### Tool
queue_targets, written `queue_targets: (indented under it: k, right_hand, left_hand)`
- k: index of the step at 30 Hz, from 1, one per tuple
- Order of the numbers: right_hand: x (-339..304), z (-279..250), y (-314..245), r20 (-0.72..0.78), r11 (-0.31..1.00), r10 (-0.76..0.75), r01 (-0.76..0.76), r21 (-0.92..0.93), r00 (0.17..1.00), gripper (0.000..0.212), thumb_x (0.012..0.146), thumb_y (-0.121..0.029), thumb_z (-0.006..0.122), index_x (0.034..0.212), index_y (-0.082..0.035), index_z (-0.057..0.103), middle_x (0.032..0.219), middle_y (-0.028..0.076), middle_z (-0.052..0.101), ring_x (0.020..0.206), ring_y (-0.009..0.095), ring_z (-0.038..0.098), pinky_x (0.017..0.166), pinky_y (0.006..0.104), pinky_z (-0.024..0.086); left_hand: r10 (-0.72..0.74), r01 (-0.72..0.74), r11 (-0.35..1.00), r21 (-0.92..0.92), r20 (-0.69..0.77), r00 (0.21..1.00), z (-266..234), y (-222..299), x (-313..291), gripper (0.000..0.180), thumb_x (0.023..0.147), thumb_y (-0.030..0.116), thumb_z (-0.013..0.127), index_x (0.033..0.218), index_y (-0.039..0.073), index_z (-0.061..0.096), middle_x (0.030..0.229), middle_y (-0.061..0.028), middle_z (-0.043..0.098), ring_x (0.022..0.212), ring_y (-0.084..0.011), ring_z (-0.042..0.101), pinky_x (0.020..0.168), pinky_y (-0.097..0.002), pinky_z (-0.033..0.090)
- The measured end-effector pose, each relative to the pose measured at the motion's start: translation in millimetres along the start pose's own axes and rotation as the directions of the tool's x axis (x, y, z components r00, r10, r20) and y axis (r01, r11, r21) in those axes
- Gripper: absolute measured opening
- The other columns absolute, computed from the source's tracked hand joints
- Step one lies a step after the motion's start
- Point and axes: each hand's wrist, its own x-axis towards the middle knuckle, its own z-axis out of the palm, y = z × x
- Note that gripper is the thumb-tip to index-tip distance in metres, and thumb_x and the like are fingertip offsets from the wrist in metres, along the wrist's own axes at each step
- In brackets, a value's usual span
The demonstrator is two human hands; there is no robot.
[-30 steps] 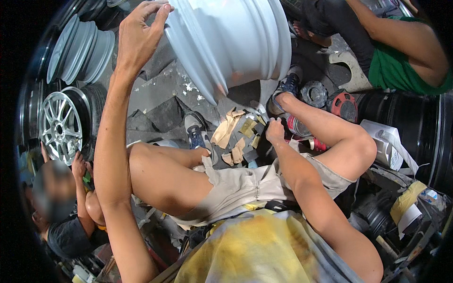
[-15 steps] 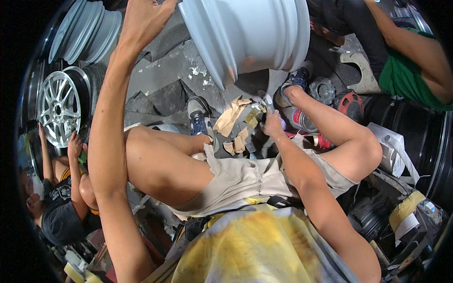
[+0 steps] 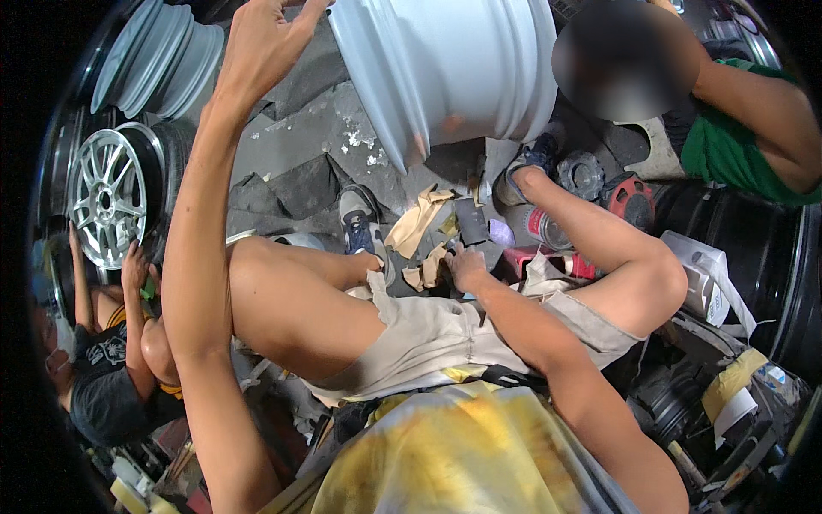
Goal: The person sits on the floor and sands a white car wheel rim using a sanding block. They rotate the rim to sand different sections and switch between different sanding blocks during the process.
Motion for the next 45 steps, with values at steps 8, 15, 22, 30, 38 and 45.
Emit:
queue_targets:
  k: [8,15,22,30,38,45]
  right_hand:
    - [5,-71,41,-0.248,0.990,0.121,-0.098,0.101,0.961,0.020,0.083,-0.012,0.064,0.096,-0.004,0.076,0.100,0.020,0.075,0.096,0.036,0.074,0.082,0.0458,0.060]
    - [13,-84,61,-0.611,0.987,0.109,-0.161,-0.029,0.784,0.036,0.085,-0.016,0.066,0.120,-0.009,0.065,0.123,0.013,0.056,0.117,0.031,0.056,0.094,0.0454,0.046]
    - [19,-36,19,-0.294,0.904,-0.221,0.081,-0.421,0.930,0.027,0.090,-0.021,0.062,0.115,-0.017,0.071,0.130,0.009,0.056,0.127,0.028,0.045,0.100,0.0488,0.037]
    - [40,-75,38,-0.452,0.794,-0.074,0.327,0.512,0.889,0.024,0.086,-0.013,0.065,0.108,-0.004,0.067,0.090,0.013,0.068,0.089,0.029,0.066,0.082,0.0417,0.052]
    - [-52,-212,28,-0.435,-0.108,-0.327,0.424,0.899,0.839,0.014,0.097,-0.019,0.068,0.104,-0.010,0.060,0.095,-0.003,0.060,0.084,0.008,0.054,0.077,0.0264,0.044]
    - [-100,-263,23,-0.555,-0.282,-0.265,0.487,0.826,0.788,0.014,0.098,-0.017,0.067,0.108,-0.009,0.060,0.091,-0.003,0.063,0.081,0.008,0.057,0.076,0.0251,0.046]
  left_hand:
    - [-0.031,0.030,0.999,0.024,0.040,0.999,-9,-7,-9,0.025,0.094,0.021,0.066,0.099,-0.002,0.074,0.099,-0.0174,0.073,0.094,-0.0294,0.070,0.081,-0.0382,0.052]
    - [-0.047,0.046,0.999,0.018,0.056,0.997,-9,-5,-8,0.026,0.094,0.021,0.066,0.100,-0.002,0.074,0.096,-0.0181,0.073,0.089,-0.0289,0.069,0.078,-0.0384,0.051]
    - [-0.094,0.092,0.995,0.027,0.059,0.994,-10,-5,-8,0.025,0.093,0.021,0.066,0.099,-0.002,0.075,0.096,-0.0180,0.073,0.090,-0.0284,0.069,0.079,-0.0377,0.052]
    - [-0.013,0.015,1.000,-0.013,0.083,0.996,-7,-21,-8,0.026,0.098,0.025,0.066,0.107,0.004,0.077,0.106,-0.0090,0.075,0.095,-0.0192,0.069,0.086,-0.0320,0.052]
    - [-0.122,0.274,0.916,-0.294,0.446,0.887,-19,20,-16,0.033,0.102,0.032,0.064,0.104,0.002,0.077,0.079,-0.0042,0.072,0.076,-0.0101,0.065,0.070,-0.0265,0.053]
    - [0.065,0.422,0.851,-0.312,0.860,0.505,2,60,-37,0.036,0.096,0.034,0.073,0.112,0.002,0.074,0.071,-0.0042,0.069,0.063,-0.0098,0.065,0.054,-0.0249,0.051]
